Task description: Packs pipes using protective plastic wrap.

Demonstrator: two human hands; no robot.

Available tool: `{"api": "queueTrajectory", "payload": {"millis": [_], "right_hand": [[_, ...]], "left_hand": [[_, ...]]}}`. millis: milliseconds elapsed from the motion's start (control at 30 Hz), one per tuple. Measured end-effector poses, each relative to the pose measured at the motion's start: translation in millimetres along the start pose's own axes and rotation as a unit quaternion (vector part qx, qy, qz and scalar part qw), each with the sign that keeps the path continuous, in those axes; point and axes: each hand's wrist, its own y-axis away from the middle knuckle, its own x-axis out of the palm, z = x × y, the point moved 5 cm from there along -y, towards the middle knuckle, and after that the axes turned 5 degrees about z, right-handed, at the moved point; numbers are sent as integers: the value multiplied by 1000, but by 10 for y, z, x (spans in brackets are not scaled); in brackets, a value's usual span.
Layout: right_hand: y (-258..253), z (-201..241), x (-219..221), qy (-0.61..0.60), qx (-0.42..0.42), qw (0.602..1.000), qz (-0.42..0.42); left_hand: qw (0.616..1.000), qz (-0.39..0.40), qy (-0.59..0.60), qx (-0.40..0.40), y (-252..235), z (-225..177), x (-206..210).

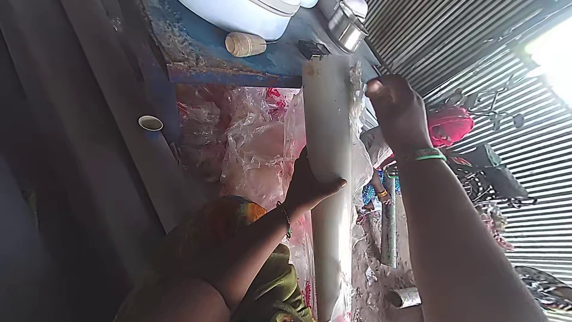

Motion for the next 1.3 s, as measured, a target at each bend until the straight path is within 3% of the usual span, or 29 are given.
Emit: {"api": "queueTrajectory", "payload": {"millis": [233,400,567,633,700,1000,1133,1300], "right_hand": [[-399,256,192,149,56,986,41],[-392,202,236,88,48,995,9],[-350,264,254,68,46,997,-3],[-333,296,260,66,30,997,-11],[-334,319,267,64,16,998,-20],[-350,221,258,5,22,1000,-4],[-334,220,236,121,-1,992,-32],[-334,131,191,243,-113,957,-106]], "left_hand": [[1000,15,-4,-25,3,-36,-25],[997,20,-31,-62,36,-95,-77],[998,-39,-45,7,-11,-410,-271],[999,-40,-23,-12,-55,-526,-287],[999,-31,11,-34,-168,-485,-256],[997,-25,73,15,-476,-309,-184],[996,-43,62,44,-466,-326,-181],[995,-56,57,51,-422,-358,-170]]}}
